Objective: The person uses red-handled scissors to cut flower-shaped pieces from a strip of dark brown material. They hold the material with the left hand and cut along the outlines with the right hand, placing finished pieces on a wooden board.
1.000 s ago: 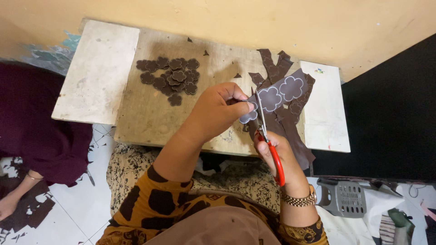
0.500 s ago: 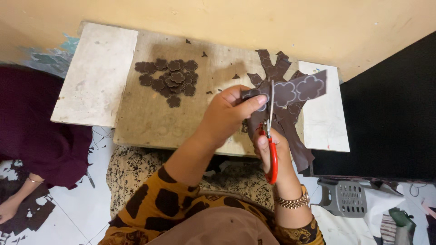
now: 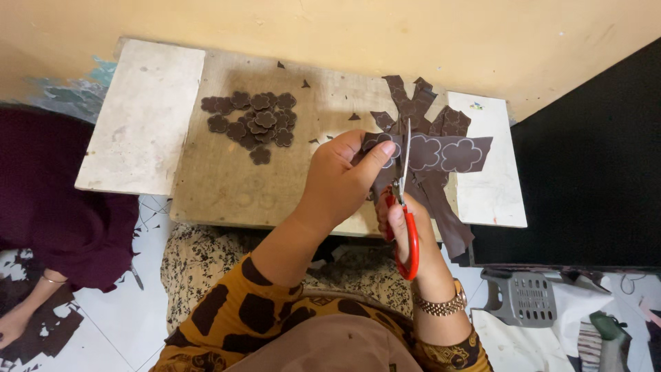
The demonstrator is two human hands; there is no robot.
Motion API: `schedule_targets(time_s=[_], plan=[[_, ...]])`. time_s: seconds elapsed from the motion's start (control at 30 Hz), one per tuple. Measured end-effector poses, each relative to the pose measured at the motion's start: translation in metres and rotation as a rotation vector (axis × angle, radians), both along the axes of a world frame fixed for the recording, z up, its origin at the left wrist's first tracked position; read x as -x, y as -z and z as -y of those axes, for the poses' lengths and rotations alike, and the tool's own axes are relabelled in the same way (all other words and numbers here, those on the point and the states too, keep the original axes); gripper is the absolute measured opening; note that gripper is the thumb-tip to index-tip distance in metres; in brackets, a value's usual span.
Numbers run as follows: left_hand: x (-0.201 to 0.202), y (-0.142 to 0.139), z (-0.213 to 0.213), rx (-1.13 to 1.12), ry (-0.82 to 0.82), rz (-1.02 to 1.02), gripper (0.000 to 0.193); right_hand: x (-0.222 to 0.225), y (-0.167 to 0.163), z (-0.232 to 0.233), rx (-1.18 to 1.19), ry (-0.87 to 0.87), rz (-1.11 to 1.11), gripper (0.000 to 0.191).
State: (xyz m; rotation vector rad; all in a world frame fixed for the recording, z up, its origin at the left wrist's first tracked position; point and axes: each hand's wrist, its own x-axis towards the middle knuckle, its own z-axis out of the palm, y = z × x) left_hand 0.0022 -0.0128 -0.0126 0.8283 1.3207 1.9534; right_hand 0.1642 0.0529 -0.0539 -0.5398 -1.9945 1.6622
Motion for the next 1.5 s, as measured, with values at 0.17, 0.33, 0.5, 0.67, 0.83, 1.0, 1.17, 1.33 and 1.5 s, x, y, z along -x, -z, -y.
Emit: schedule_targets(time_s=[0.17,0.33,0.5,0.67,0.83,1.0,1.17,1.33,1.5], plan=[[0.001,-0.003,0.002,-0.021,0.002,0.007,0.018,0.001,0.0,-0.002,0.096,-0.01,0.004,0.058],[0.004,-0.003,0.004,-0.026,-0.016,-0.074,0.018,-0.003,0.002,-0.004,0.107,-0.007,0.038,0.058],[0.008,-0.002,0.004,-0.018,-0.017,-0.092,0.017,-0.003,0.003,-0.005,0.116,-0.009,0.05,0.056],[0.002,0.003,-0.008,-0.018,0.073,0.212,0.016,0.001,0.009,-0.002,0.16,0.033,-0.046,0.056],[-0.002,0.009,-0.011,-0.08,0.03,0.235,0.015,0.0,0.006,-0.001,0.127,0.018,-0.018,0.058],[-0.002,0.007,-0.004,-0.054,-0.079,0.015,0.015,0.004,-0.002,0.003,0.06,-0.059,-0.038,0.065],[-0.003,0.0,0.0,-0.053,-0.092,-0.02,0.015,0.006,-0.005,0.004,0.069,-0.059,-0.04,0.067],[-0.003,0.0,-0.001,-0.053,-0.119,-0.037,0.015,0.004,0.003,0.0,0.141,-0.048,-0.039,0.062],[0.0,0.003,-0.002,-0.034,-0.134,-0.065,0.017,0.002,0.011,-0.005,0.178,-0.025,-0.018,0.056]])
